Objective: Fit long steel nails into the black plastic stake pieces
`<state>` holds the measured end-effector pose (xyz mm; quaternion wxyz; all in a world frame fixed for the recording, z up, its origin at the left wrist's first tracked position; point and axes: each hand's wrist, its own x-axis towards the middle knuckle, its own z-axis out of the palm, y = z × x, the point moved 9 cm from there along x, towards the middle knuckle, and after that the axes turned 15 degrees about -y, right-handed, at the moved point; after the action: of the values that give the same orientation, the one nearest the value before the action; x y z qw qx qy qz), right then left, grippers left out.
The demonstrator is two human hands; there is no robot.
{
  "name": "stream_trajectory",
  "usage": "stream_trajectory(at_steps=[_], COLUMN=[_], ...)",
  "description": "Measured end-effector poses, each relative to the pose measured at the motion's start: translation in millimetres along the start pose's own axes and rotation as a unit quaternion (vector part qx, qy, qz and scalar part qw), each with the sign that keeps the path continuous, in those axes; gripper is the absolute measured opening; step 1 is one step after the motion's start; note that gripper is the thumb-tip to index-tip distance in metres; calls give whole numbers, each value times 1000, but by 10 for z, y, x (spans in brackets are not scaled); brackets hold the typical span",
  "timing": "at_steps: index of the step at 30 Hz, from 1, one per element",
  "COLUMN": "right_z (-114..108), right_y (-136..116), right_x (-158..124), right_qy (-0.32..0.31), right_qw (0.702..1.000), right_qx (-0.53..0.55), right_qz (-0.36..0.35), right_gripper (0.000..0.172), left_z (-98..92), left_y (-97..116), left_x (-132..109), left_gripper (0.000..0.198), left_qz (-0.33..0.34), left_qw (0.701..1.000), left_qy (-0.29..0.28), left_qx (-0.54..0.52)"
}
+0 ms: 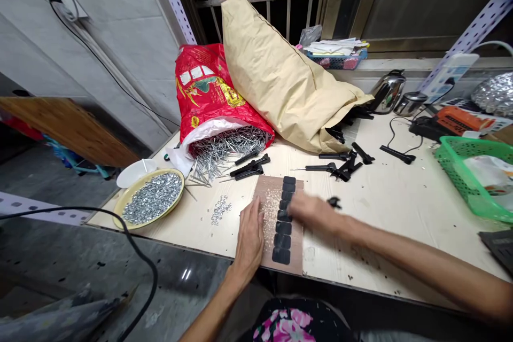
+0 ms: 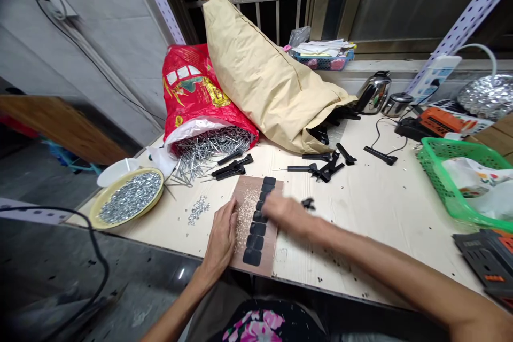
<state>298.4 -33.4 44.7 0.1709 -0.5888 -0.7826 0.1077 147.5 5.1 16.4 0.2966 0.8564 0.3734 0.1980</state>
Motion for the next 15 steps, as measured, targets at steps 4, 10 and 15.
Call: stream_trajectory(at_steps=[4, 10, 15], right_z=[38, 14, 95], right_y=[-104, 75, 96], right_x=[-37, -18, -31], right_qy=[-73, -68, -68], right_qw=[995, 996, 996], right_qx=[20, 59, 26], right_qz=[-62, -26, -48], right_gripper=[32, 29, 24], left_z=[-9, -17, 2], left_y=[0, -1, 13], left_x=[3, 5, -1], left_gripper=[42, 41, 41], left_qz=[0, 5, 4], left_qw=[1000, 1000, 1000], left_qy=[3, 8, 1], left_qx=[-1, -10, 13])
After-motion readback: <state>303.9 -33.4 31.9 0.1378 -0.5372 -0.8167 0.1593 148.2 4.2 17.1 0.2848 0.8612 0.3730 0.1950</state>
